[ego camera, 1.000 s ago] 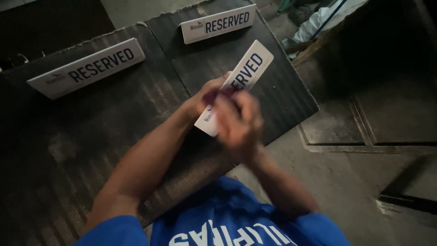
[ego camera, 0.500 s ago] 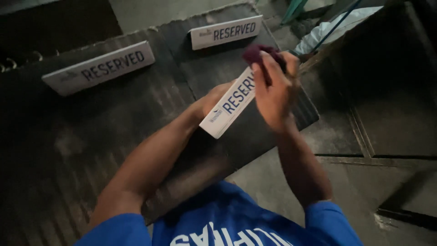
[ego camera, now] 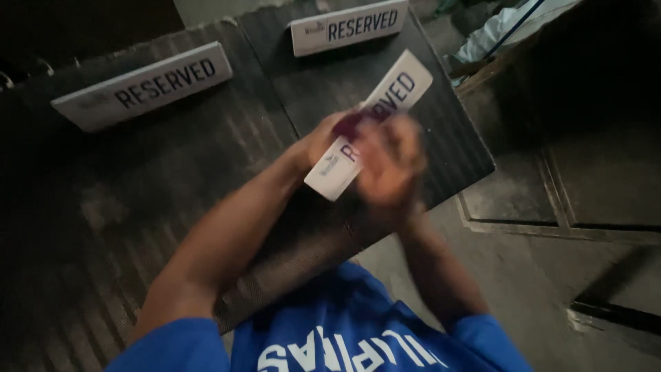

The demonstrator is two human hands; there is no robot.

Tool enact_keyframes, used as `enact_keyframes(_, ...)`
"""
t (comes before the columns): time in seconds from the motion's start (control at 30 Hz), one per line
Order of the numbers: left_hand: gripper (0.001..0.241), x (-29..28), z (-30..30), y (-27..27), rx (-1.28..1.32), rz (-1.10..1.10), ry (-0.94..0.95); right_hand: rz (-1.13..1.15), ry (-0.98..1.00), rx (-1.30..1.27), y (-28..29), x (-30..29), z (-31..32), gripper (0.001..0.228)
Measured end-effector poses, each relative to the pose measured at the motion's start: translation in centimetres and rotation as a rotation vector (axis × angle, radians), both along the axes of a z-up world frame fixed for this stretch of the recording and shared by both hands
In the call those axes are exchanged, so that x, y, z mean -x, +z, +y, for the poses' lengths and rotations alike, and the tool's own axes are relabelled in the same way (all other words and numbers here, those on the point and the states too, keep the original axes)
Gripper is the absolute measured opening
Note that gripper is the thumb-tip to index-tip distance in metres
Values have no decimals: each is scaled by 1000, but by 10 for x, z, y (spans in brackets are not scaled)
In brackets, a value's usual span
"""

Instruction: Washing a small cloth in a sink and then using it to wipe down 'RESERVED' table signs.

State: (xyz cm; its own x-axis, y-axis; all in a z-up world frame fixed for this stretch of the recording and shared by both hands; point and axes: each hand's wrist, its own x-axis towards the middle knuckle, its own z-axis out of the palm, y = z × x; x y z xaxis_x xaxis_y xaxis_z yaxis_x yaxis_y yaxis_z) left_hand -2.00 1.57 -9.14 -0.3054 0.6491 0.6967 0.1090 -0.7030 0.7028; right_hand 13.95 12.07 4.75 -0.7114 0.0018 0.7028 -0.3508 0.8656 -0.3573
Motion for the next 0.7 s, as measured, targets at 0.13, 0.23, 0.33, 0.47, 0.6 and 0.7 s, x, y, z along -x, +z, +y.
enact_keyframes(0.13,38,-8,1,35,128,-252,-98,10,-99,-65,36,41,33,30)
enact_keyframes(0.23,40,-6,8,28,298,-862,-388,30,-118,-1,34,46,35,27)
enact_keyframes(0.33,38,-8,11,23,285,-988,-415,104,-143,5,18,20,10,32)
enact_keyframes(0.47,44,-6,10,26,313,-1108,-426,-7,-1,6,5,-31,-32,32)
enact_keyframes(0.6,40,-5,12,10,260,-1028,-411,2,146,-64,-3,-55,-48,29)
enact_keyframes(0.7,43,-18,-1,29,223,-997,-467,78,118,-110,-13,-30,-14,22)
